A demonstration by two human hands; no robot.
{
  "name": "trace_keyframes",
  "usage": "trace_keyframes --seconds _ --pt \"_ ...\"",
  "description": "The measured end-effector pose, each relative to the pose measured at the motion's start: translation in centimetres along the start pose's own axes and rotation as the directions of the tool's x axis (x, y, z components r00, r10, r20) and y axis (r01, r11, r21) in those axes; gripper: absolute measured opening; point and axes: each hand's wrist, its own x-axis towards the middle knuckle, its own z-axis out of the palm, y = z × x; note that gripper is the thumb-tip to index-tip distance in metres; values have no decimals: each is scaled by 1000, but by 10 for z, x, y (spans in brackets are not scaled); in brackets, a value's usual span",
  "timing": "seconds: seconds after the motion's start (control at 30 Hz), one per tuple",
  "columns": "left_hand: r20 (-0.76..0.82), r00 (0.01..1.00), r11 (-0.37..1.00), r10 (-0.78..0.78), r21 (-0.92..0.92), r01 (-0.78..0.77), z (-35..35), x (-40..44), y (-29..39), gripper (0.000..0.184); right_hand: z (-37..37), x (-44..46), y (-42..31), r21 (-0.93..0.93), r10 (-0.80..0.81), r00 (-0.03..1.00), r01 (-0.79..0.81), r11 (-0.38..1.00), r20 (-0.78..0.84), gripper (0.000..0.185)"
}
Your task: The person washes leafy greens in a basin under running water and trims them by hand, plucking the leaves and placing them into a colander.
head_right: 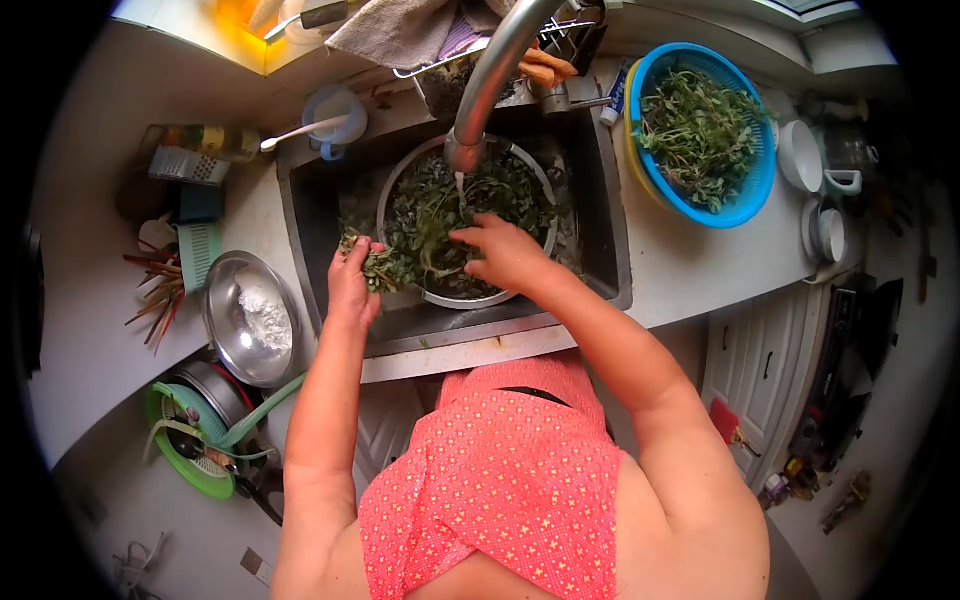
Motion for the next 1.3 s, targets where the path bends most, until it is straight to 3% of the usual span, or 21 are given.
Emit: trace_keyframes --seconds 0.03,0.07,0.13,0.17,0.23,0.27,0.33,0.47,0.53,0.57,0.63,0.73,0.93,0.97,1.0,1.07,1.1,1.2,1.23,1.27,1.3 --pt "-2 1000 1000 13 1 -13 -4 -1 0 7 0 0 9 -5 109 994 -109 994 -15 38" --pt "-3 1000 1000 27 4 -27 -7 -1 -1 7 1 -1 18 -3 109 994 -109 994 -10 38" --pt "-12 1000 1000 27 14 -27 -10 -4 0 8 7 1 41 36 448 882 -457 889 145 37" --pt "-18 1000 999 26 25 -25 -12 -5 -1 8 22 5 59 37 446 883 -456 889 149 37" --pt "-38 999 999 15 37 -13 -14 -10 0 8 58 11 95 285 527 831 -557 780 179 50" --pt "-53 999 999 5 46 -2 -14 -12 -1 7 70 17 99 288 524 831 -556 780 185 50" --pt "-49 999 998 8 56 -5 -16 -16 -5 7 97 34 92 716 616 762 -544 438 201 59" --pt "-25 1000 998 -4 63 5 -17 -22 -9 8 119 49 70 782 698 680 -553 287 225 59" --pt "-31 999 998 -9 58 10 -17 -23 -8 8 104 52 60 785 607 631 -619 19 483 54" --pt "-27 1000 999 -9 51 10 -15 -25 -7 8 96 50 55 787 607 634 -617 25 478 54" --pt "-18 1000 999 -8 38 9 -15 -27 -5 9 77 40 44 861 434 777 -509 9 456 43" --pt "12 1000 999 15 35 -15 -15 -27 -4 9 32 25 10 915 350 866 -399 58 356 43" --pt "34 998 999 47 20 -48 -9 -26 -3 10 -49 1 -48 953 196 952 -266 142 237 38" --pt "35 998 999 46 23 -47 -7 -26 -2 10 -52 3 -42 905 194 943 -318 283 271 40" --pt "35 999 999 42 28 -43 -6 -28 -2 10 -52 5 -38 904 195 943 -317 286 269 40" --pt "52 997 998 53 41 -56 -5 -26 -3 9 -53 9 -34 767 357 893 -428 478 275 35" --pt "61 996 996 64 52 -67 -5 -26 -3 9 -55 11 -32 832 317 898 -414 370 306 31" --pt "58 997 998 58 32 -60 -4 -28 -2 9 -54 18 -29 831 341 900 -399 388 272 27" --pt "57 997 998 57 35 -59 -4 -28 -2 9 -43 22 -13 707 394 900 -401 583 186 26" --pt "51 997 998 58 34 -60 -3 -28 -2 9 -40 24 -1 707 395 900 -402 582 187 26" --pt "43 997 998 58 33 -59 -4 -29 -3 9 -39 23 8 315 414 909 -408 857 52 29"
